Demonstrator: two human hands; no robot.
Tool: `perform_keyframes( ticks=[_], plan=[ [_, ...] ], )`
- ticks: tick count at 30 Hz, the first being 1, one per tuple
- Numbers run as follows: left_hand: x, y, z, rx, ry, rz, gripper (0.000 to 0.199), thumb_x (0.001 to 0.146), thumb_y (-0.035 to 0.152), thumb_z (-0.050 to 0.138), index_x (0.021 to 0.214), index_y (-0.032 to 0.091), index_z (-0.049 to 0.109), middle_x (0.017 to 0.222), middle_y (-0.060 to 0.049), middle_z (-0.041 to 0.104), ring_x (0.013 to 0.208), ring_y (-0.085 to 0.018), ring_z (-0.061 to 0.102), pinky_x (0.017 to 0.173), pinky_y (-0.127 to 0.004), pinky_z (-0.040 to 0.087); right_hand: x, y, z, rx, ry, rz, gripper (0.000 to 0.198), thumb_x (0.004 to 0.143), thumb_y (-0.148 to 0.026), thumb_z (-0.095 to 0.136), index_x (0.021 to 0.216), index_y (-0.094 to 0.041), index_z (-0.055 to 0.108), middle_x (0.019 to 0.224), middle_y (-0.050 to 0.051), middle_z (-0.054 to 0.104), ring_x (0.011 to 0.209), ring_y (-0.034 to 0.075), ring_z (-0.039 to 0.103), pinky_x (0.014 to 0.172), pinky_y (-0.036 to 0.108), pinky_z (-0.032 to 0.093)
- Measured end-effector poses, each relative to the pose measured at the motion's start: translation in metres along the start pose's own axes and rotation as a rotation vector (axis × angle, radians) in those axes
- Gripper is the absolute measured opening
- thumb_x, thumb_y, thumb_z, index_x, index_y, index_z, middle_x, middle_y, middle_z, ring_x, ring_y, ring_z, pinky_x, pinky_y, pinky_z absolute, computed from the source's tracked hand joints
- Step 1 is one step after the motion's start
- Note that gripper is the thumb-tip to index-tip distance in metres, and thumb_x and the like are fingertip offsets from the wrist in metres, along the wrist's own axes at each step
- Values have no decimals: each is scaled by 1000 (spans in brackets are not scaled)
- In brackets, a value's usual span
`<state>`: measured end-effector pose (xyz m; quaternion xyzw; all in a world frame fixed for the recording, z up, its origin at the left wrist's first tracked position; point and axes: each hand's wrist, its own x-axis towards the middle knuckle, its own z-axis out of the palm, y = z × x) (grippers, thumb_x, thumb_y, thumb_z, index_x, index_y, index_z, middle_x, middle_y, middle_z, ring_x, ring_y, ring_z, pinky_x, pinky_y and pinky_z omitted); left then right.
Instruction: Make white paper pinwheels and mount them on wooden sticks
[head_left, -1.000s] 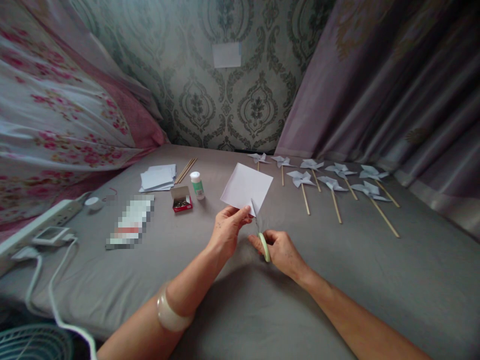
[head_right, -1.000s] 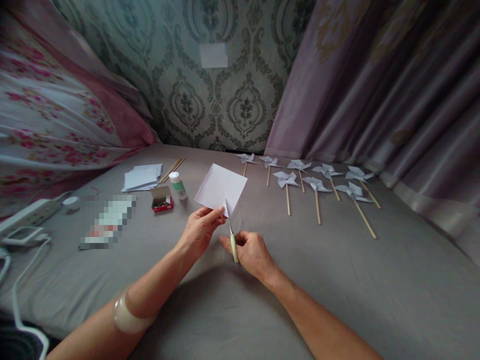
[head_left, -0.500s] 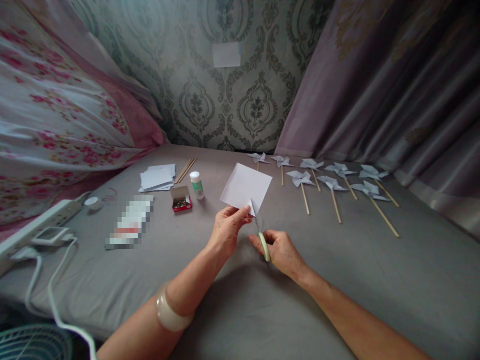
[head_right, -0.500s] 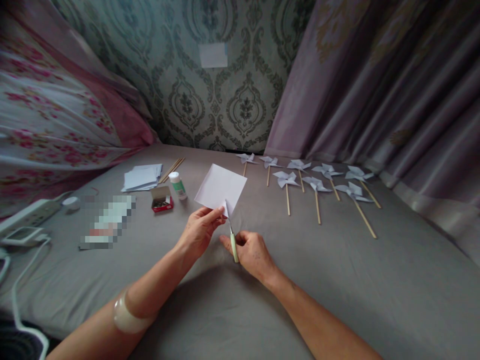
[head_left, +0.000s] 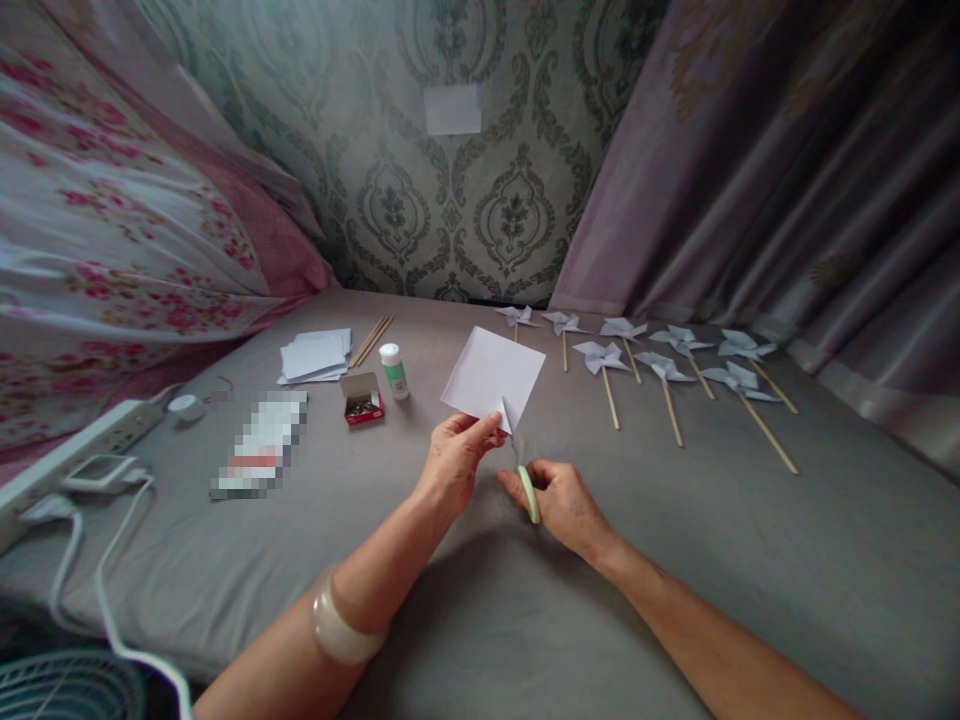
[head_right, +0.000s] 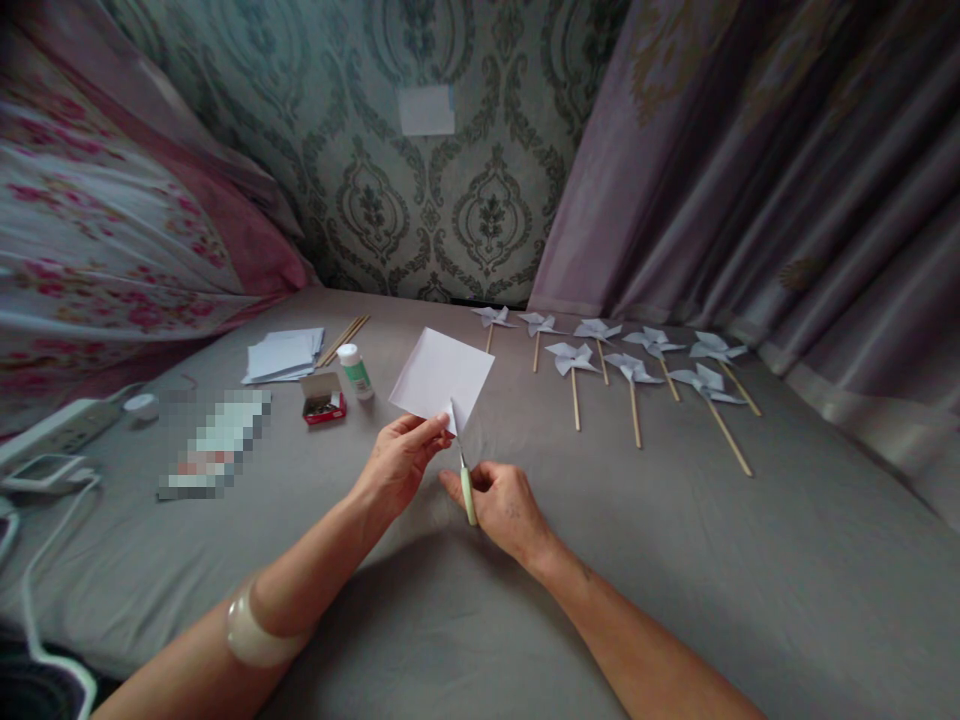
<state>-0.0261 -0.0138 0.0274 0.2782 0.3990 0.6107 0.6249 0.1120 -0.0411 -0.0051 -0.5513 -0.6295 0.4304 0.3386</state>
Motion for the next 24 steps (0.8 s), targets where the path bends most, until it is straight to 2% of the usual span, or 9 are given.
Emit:
perform_keyframes(
  ticks=[12, 15, 19, 21, 24],
  plan=[
    [1, 0, -1, -17, 8, -25, 29, 50, 27, 85, 63, 10, 66, 59, -2, 63, 57, -9, 58, 60, -23, 46, 1, 0, 0, -32, 12, 10, 47, 70, -57, 66, 52, -18, 46, 51, -5, 37, 51, 8, 31, 47, 23, 25],
    [3, 4, -2, -26, 24, -37, 30, 48, 26, 86, 62, 11, 64, 59, -1, 63, 57, -9, 58, 61, -22, 46, -1, -5, -1, -43, -45, 35, 43, 71, -53, 66, 55, -17, 49, 52, -5, 42, 52, 8, 34, 47, 23, 27],
    [12, 10, -7, -83, 85, 0, 31, 46, 25, 84, 56, 13, 57, 53, 2, 58, 53, -7, 54, 55, -19, 43, -4, -12, -2, -5, -121, -22, 39, 71, -50, 67, 57, -17, 50, 53, -5, 43, 52, 8, 35, 48, 22, 28],
    [15, 11, -9, -94, 121, 25, 30, 45, 23, 82, 56, 14, 56, 54, 3, 58, 51, -6, 52, 52, -18, 40, -3, -13, -3, 81, -27, -36, 41, 72, -53, 64, 58, -18, 48, 52, -6, 40, 51, 8, 34, 47, 23, 28],
    [16, 10, -10, -65, 127, 19, 26, 45, 21, 79, 62, 15, 60, 63, 1, 65, 56, -8, 55, 53, -19, 42, 4, -8, -9, 221, 222, -41, 43, 73, -58, 61, 60, -18, 52, 52, -6, 39, 51, 9, 34, 48, 23, 30]
  ],
)
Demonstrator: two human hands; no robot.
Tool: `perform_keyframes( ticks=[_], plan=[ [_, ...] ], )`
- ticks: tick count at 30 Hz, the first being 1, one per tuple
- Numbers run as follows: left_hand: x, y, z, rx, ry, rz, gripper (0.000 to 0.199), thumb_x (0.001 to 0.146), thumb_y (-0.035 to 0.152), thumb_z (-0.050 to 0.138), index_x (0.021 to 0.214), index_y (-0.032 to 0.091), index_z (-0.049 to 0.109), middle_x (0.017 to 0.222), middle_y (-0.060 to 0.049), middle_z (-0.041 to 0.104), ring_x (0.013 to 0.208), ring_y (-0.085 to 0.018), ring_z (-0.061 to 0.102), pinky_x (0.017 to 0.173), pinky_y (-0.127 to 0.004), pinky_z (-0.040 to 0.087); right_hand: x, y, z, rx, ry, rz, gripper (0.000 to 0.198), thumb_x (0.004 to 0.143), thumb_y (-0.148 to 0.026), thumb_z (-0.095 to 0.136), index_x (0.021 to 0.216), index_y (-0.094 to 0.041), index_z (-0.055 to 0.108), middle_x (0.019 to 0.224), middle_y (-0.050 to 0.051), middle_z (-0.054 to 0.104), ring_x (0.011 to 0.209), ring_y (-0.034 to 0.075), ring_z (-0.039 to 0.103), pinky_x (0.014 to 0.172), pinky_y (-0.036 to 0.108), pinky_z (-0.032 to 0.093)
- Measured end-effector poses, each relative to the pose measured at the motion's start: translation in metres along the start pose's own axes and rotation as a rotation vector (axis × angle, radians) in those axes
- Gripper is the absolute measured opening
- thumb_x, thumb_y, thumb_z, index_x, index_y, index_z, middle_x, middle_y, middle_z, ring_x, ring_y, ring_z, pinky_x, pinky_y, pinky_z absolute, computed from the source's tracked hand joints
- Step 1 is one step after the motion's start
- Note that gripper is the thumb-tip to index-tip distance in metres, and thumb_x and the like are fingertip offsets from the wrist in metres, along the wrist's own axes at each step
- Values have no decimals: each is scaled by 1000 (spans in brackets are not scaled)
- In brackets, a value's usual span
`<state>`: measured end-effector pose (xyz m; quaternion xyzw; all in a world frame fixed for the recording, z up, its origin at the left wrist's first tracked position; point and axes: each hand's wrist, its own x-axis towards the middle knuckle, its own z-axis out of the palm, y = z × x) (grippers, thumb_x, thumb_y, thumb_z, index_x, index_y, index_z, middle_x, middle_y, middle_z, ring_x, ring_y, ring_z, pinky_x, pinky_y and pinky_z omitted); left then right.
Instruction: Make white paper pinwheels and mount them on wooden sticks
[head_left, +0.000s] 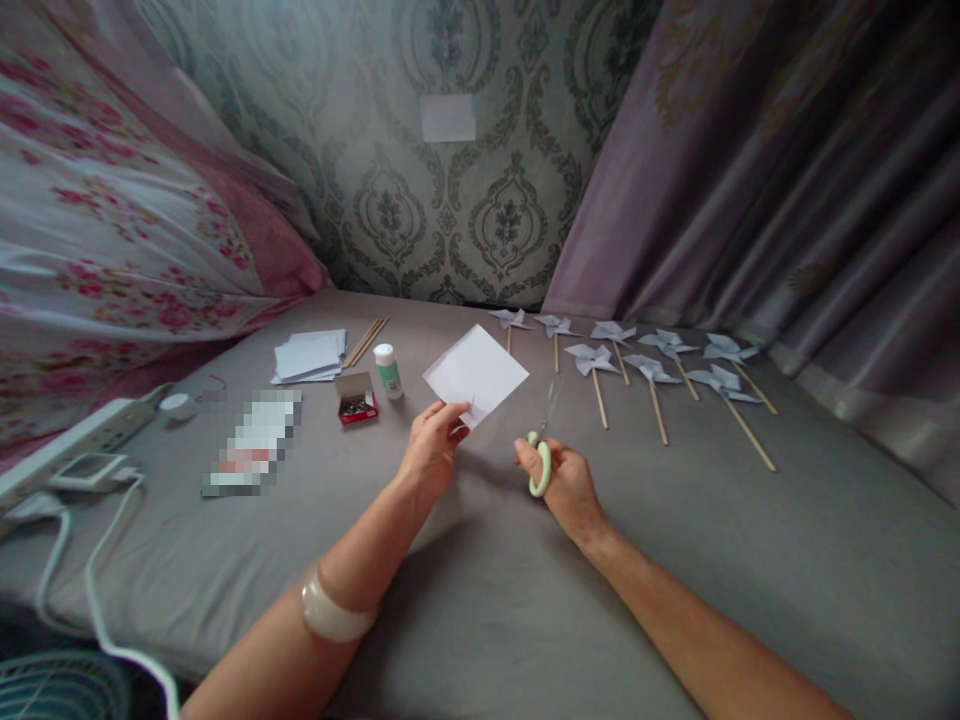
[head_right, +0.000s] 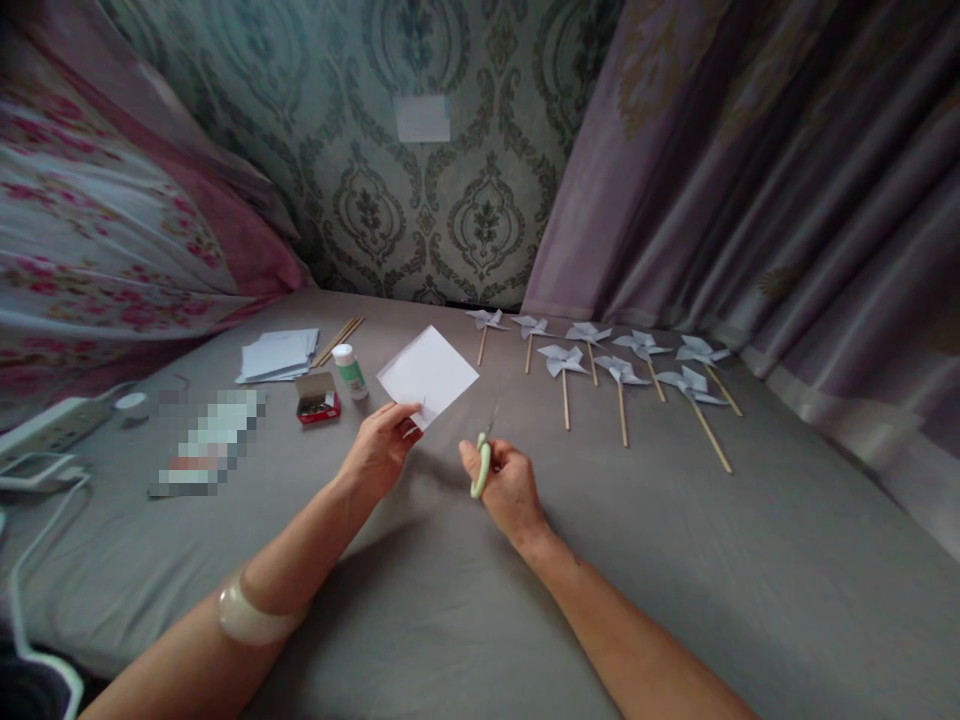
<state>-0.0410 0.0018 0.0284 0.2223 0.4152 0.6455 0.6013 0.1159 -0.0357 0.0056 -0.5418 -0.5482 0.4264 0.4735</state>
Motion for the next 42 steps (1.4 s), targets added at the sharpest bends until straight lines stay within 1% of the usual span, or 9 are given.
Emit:
perform_keyframes(
  ticks=[2, 6, 12, 15, 18, 22, 26, 33, 42],
  plan=[
    [-2, -1, 1, 26, -30, -34, 25, 47, 21, 77, 64, 15, 61, 67, 0, 67, 59, -10, 59, 58, -22, 46, 8, 5, -5, 71, 95, -4, 43, 72, -59, 63, 64, -17, 56, 53, -6, 39, 51, 8, 33, 48, 23, 29],
    [-7, -4, 3, 91, -112, -91, 25, 49, 23, 76, 69, 15, 63, 70, -2, 69, 62, -14, 63, 64, -28, 51, 19, 11, -15, 186, 134, 21, 46, 73, -61, 63, 73, -15, 63, 51, -7, 39, 46, 7, 29, 43, 23, 23],
    [-8, -8, 0, 225, -209, -28, 30, 54, 27, 76, 79, 12, 69, 74, -5, 70, 59, -14, 61, 60, -27, 49, 24, 8, -17, 258, 187, -10, 47, 75, -62, 61, 65, -16, 61, 47, -6, 38, 44, 7, 30, 41, 23, 22],
    [-8, -9, -1, 217, -197, -8, 33, 55, 31, 78, 82, 13, 70, 76, -6, 71, 63, -15, 63, 61, -27, 47, 23, 8, -16, 274, 188, 10, 47, 74, -63, 61, 68, -17, 62, 49, -5, 43, 45, 8, 32, 42, 23, 24],
    [-7, -8, 0, 106, -123, -11, 38, 51, 32, 82, 82, 15, 69, 79, -4, 71, 67, -14, 63, 64, -25, 47, 16, 3, -13, 228, 107, 45, 50, 74, -66, 59, 71, -17, 62, 56, -3, 50, 47, 8, 35, 42, 23, 24],
    [-5, -6, 2, -26, -8, -28, 38, 40, 27, 88, 65, 15, 63, 69, 1, 64, 63, -8, 56, 61, -20, 43, 0, -12, -5, 64, -101, 48, 55, 72, -71, 56, 63, -16, 59, 56, -2, 50, 48, 8, 35, 45, 23, 28],
    [-5, -6, 3, -35, -20, -36, 38, 40, 27, 89, 58, 14, 58, 60, 3, 57, 57, -5, 50, 53, -17, 37, -10, -19, 1, 22, -298, 74, 55, 67, -71, 61, 60, -17, 55, 55, -2, 50, 50, 9, 39, 48, 23, 31],
    [-9, -5, 5, -29, -61, -52, 36, 43, 26, 88, 61, 13, 60, 60, 3, 57, 57, -6, 50, 52, -18, 36, -7, -11, 2, -33, -433, 136, 57, 67, -73, 60, 58, -17, 54, 55, -1, 54, 52, 10, 44, 50, 23, 35],
    [-12, -3, 6, -15, -92, -66, 34, 45, 26, 88, 63, 13, 62, 61, 3, 56, 58, -6, 50, 53, -17, 38, -6, -16, 2, 19, -436, 187, 56, 63, -72, 64, 57, -17, 55, 54, 0, 57, 50, 9, 48, 48, 22, 36]
  ],
)
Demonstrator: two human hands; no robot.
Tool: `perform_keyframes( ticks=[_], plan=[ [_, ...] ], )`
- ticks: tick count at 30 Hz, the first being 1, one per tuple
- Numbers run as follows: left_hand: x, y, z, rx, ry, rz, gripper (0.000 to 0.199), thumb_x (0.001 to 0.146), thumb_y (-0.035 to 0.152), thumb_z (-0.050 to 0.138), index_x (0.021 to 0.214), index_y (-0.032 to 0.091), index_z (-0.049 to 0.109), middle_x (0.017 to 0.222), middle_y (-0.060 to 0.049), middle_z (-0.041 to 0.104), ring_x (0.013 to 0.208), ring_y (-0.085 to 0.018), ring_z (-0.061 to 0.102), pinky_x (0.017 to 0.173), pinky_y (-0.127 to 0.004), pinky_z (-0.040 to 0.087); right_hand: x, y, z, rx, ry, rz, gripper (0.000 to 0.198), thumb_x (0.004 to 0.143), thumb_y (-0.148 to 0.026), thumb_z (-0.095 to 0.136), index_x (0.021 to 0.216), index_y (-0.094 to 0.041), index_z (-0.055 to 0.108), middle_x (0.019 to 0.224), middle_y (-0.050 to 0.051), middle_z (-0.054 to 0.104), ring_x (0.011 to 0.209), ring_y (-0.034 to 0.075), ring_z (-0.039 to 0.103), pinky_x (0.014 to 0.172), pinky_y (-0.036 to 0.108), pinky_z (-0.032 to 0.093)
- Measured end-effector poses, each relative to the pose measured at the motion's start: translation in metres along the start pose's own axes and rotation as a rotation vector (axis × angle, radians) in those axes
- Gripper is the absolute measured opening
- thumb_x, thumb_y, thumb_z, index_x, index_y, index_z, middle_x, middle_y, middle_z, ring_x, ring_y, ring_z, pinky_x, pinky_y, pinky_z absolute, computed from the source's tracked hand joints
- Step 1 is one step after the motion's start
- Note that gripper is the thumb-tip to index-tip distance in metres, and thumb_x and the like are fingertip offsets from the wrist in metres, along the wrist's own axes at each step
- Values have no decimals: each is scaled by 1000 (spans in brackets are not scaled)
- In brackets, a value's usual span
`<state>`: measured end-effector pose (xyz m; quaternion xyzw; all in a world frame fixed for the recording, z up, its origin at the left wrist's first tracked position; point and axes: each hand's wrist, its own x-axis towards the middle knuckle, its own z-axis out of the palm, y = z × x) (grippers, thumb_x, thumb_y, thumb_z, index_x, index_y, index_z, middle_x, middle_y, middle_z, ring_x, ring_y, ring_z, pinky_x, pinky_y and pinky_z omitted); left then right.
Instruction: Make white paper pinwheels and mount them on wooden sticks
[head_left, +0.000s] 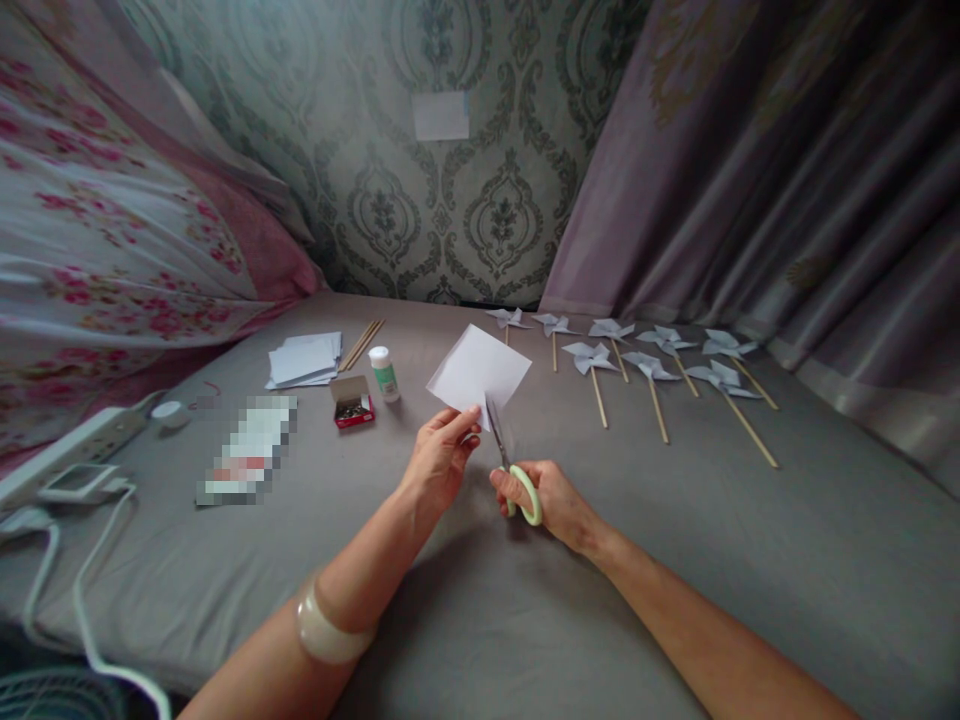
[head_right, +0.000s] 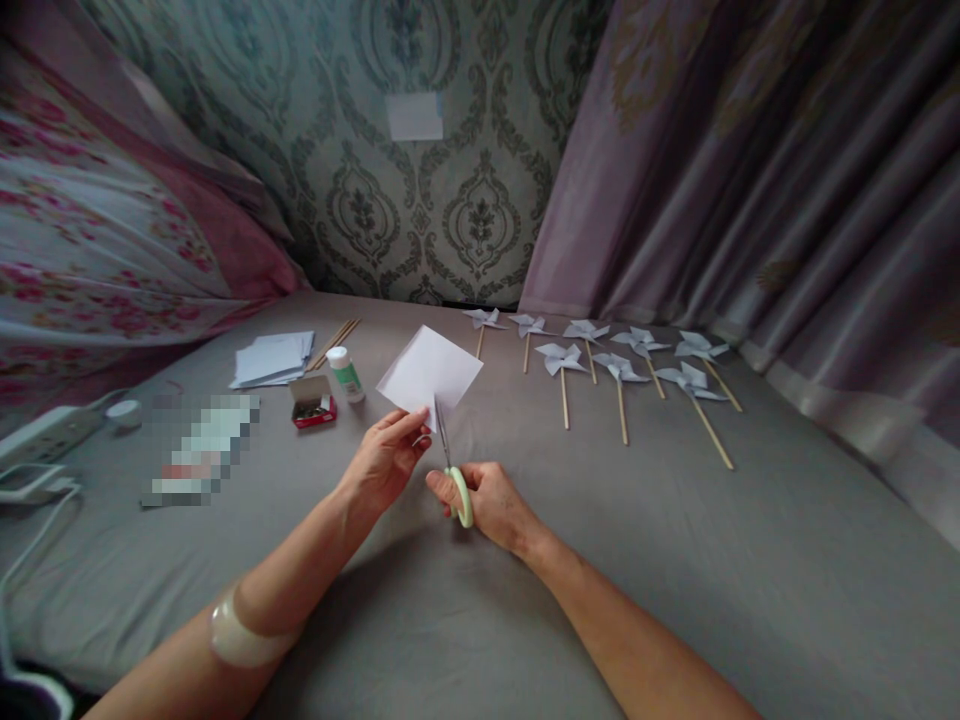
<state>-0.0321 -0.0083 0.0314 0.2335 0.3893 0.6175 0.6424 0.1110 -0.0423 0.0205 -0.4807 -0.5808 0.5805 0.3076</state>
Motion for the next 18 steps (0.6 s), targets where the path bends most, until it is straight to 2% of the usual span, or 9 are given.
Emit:
perform_keyframes(
  ticks=[10, 18],
  plan=[
    [-2, -5, 0, 28, -19, 20, 32, 48, 27, 87, 59, 13, 60, 61, 2, 56, 59, -7, 51, 53, -19, 36, 0, -1, 1, 27, 40, -22, 55, 63, -70, 65, 55, -17, 54, 52, -1, 54, 49, 9, 46, 49, 22, 35],
    [-5, -7, 4, -37, 10, -31, 32, 47, 26, 87, 58, 13, 59, 58, 3, 54, 58, -6, 49, 54, -19, 37, 4, 10, 3, -7, 81, -47, 53, 66, -67, 66, 55, -16, 55, 51, -1, 53, 48, 9, 43, 47, 22, 32]
  ],
)
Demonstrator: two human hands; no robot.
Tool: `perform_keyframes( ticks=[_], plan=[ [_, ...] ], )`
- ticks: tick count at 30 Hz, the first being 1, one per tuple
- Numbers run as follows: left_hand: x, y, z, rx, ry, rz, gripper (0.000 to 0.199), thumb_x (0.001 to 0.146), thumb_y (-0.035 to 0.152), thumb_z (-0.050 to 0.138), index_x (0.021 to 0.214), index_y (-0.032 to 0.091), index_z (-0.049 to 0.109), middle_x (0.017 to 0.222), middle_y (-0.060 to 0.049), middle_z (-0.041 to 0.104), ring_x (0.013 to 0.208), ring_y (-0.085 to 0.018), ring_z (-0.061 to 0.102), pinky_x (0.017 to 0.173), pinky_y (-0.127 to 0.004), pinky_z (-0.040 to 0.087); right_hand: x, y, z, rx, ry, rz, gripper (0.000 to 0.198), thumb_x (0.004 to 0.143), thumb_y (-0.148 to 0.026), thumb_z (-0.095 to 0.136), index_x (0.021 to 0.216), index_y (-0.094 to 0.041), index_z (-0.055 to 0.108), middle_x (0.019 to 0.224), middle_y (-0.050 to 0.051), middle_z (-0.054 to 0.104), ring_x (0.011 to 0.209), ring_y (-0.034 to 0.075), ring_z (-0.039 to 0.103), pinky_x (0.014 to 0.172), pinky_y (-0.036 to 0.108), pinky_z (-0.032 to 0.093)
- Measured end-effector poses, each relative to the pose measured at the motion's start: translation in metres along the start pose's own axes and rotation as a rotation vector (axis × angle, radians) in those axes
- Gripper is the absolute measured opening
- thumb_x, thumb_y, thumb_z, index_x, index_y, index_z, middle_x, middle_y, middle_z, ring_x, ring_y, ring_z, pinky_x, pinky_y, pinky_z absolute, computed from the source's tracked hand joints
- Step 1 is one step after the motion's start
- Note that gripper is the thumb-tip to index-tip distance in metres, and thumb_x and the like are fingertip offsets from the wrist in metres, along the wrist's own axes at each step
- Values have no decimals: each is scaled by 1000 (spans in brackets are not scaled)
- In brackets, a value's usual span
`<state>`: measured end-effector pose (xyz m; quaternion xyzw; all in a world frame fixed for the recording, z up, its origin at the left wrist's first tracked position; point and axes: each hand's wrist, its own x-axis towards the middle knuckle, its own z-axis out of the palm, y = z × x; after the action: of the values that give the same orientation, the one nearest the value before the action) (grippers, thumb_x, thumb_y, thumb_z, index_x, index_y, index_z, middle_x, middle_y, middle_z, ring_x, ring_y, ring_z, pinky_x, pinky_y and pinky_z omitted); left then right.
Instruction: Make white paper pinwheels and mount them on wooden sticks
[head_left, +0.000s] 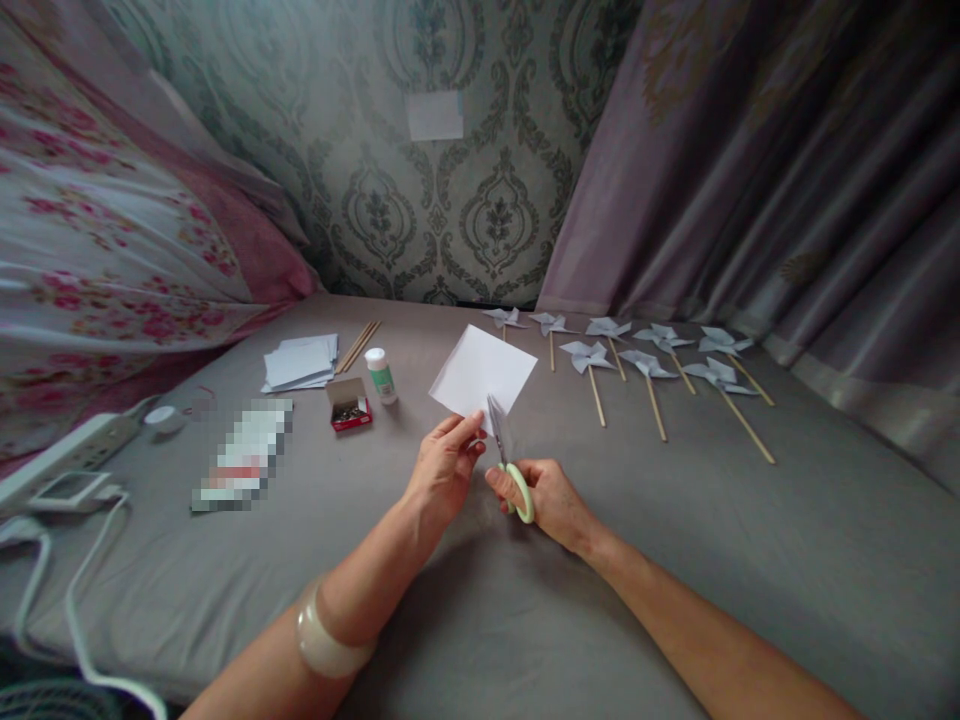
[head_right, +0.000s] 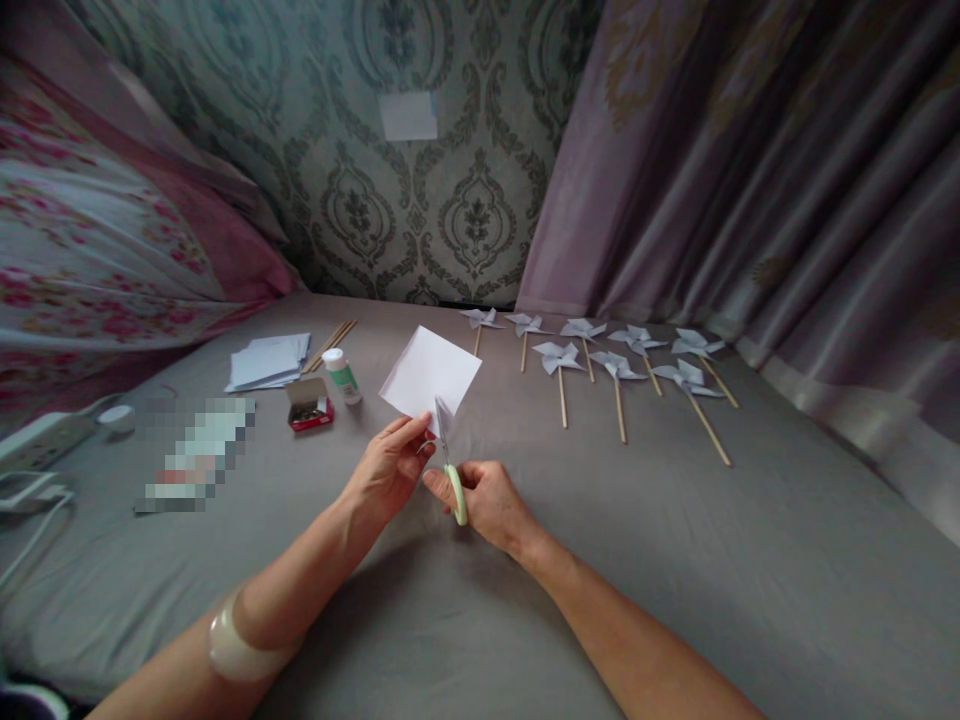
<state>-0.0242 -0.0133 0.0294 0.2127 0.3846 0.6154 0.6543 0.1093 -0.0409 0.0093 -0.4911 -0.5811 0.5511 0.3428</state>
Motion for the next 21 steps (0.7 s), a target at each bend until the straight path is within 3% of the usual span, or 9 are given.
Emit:
perform_keyframes(
  ticks=[21],
  plan=[
    [0, -1, 1, -36, 10, -21, 36, 44, 27, 89, 57, 14, 58, 58, 3, 54, 59, -7, 50, 55, -19, 38, 2, 6, 1, -40, 55, -15, 48, 68, -60, 69, 54, -16, 55, 50, -2, 51, 47, 8, 40, 45, 22, 31]
  ],
)
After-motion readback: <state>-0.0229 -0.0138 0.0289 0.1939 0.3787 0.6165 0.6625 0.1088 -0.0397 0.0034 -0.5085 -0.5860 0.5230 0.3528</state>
